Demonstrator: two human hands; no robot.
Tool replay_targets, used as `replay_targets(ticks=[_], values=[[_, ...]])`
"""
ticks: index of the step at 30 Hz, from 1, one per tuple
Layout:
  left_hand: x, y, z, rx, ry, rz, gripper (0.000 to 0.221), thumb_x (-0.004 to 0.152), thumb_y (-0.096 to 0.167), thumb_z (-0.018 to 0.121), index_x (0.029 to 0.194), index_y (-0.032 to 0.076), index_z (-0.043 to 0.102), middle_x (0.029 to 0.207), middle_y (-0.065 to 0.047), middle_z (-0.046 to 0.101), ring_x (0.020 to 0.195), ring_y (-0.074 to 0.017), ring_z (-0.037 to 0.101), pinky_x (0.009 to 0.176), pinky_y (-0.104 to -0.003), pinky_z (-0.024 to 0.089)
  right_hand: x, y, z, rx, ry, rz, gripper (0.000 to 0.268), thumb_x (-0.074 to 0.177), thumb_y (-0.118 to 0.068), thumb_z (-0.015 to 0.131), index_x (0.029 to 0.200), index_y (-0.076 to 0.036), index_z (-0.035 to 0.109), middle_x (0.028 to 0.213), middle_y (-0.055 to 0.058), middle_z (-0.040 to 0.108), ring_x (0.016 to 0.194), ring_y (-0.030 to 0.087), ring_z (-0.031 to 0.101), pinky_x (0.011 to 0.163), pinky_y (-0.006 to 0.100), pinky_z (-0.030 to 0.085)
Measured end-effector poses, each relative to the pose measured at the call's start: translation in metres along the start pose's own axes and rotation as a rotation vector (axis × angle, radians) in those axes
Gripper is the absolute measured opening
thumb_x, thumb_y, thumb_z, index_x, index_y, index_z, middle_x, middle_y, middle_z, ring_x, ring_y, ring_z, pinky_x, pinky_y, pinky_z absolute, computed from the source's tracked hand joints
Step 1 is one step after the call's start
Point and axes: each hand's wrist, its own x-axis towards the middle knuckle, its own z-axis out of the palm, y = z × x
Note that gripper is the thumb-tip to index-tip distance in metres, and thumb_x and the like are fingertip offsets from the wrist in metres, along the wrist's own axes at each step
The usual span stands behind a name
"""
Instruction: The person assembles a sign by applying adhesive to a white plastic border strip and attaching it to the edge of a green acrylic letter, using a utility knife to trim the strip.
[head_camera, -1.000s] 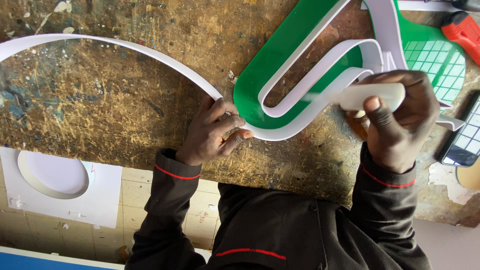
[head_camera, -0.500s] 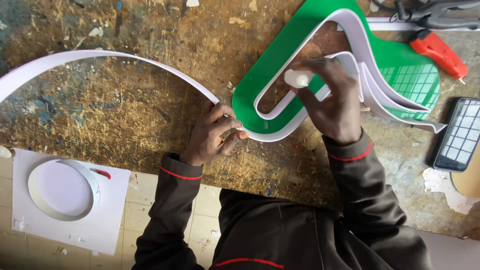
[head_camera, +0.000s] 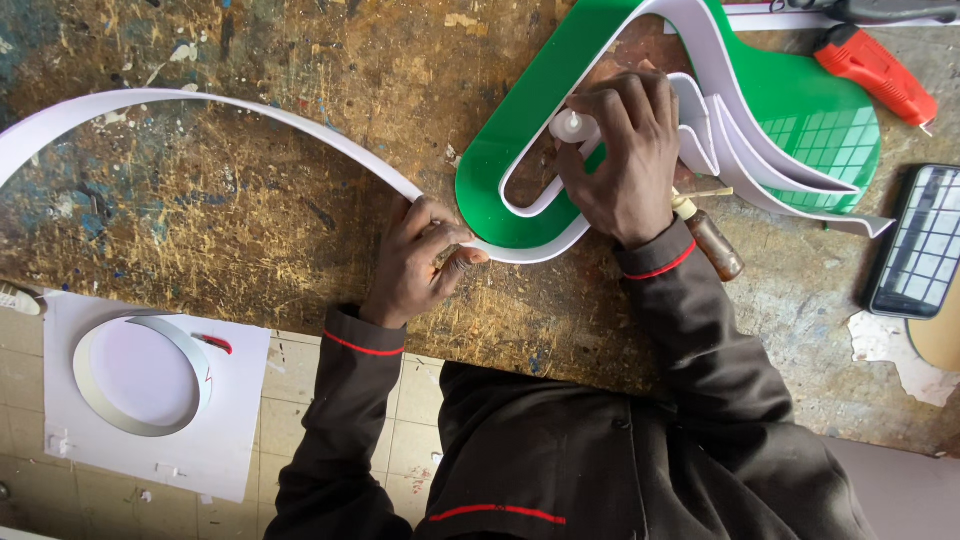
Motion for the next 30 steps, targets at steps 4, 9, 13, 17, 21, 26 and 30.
replay_targets(ticks=[4, 9, 13, 17, 21, 26, 30], values=[[-0.009, 0.009, 0.005, 0.017, 0.044, -0.039, 0.024, 0.113, 0.030, 0.074, 0.104, 0.007, 0.074, 0.107, -0.010, 0.060, 0.096, -0.0340, 0.055, 0.092, -0.051, 0.046, -0.005, 0.006, 0.005, -0.025, -0.037, 0.024, 0.024, 0.096, -0.008, 0.072, 0.119, -0.001, 0.070, 0.105, 0.015, 0.064, 0.104, 0.042, 0.058, 0.118, 0.064, 0.046], [-0.012, 0.008, 0.008, 0.026, 0.068, -0.061, 0.027, 0.111, 0.033, 0.077, 0.103, 0.007, 0.073, 0.106, -0.010, 0.061, 0.096, -0.0326, 0.058, 0.091, -0.050, 0.046, -0.009, 0.013, 0.008, -0.034, -0.084, 0.083, 0.032, 0.095, -0.013, 0.077, 0.116, 0.003, 0.060, 0.100, 0.020, 0.060, 0.099, 0.047, 0.061, 0.131, 0.064, 0.041], [-0.005, -0.004, 0.007, 0.021, 0.057, -0.013, 0.016, 0.106, 0.021, 0.086, 0.107, 0.007, 0.077, 0.111, -0.009, 0.064, 0.100, -0.0328, 0.056, 0.091, -0.050, 0.047, -0.009, 0.016, 0.008, -0.054, -0.113, 0.048, 0.030, 0.098, -0.015, 0.078, 0.112, 0.005, 0.061, 0.104, 0.021, 0.067, 0.108, 0.047, 0.066, 0.135, 0.063, 0.037], [0.000, -0.010, 0.004, -0.005, -0.002, 0.026, 0.020, 0.113, 0.028, 0.074, 0.107, 0.009, 0.075, 0.110, -0.010, 0.065, 0.100, -0.0316, 0.059, 0.100, -0.050, 0.045, -0.006, 0.014, 0.003, -0.007, -0.120, 0.009, 0.027, 0.105, -0.015, 0.079, 0.120, 0.003, 0.065, 0.125, 0.019, 0.075, 0.122, 0.042, 0.069, 0.135, 0.065, 0.031], [0.003, -0.008, 0.002, -0.008, -0.003, 0.025, 0.016, 0.111, 0.023, 0.076, 0.106, 0.007, 0.075, 0.107, -0.010, 0.065, 0.096, -0.0316, 0.059, 0.099, -0.050, 0.044, -0.009, 0.021, -0.005, 0.064, -0.195, -0.042, 0.043, 0.117, -0.030, 0.079, 0.137, 0.006, 0.067, 0.137, 0.030, 0.074, 0.147, 0.050, 0.062, 0.139, 0.067, 0.019], [0.003, -0.008, 0.002, -0.027, -0.002, 0.004, 0.010, 0.109, 0.017, 0.078, 0.105, 0.008, 0.074, 0.107, -0.009, 0.064, 0.097, -0.0309, 0.057, 0.098, -0.049, 0.043, -0.022, -0.021, -0.050, 0.227, -0.125, 0.055, 0.050, 0.113, -0.026, 0.075, 0.142, 0.008, 0.055, 0.147, 0.032, 0.056, 0.140, 0.047, 0.046, 0.119, 0.067, 0.037], [-0.010, -0.027, 0.014, -0.022, 0.039, -0.004, 0.024, 0.108, 0.040, 0.084, 0.102, 0.016, 0.079, 0.106, -0.005, 0.065, 0.098, -0.0338, 0.061, 0.090, -0.049, 0.052, -0.074, -0.026, -0.024, 0.242, -0.281, -0.121, 0.014, 0.109, -0.029, 0.082, 0.102, -0.017, 0.084, 0.109, 0.001, 0.081, 0.123, 0.028, 0.074, 0.129, 0.058, 0.033]])
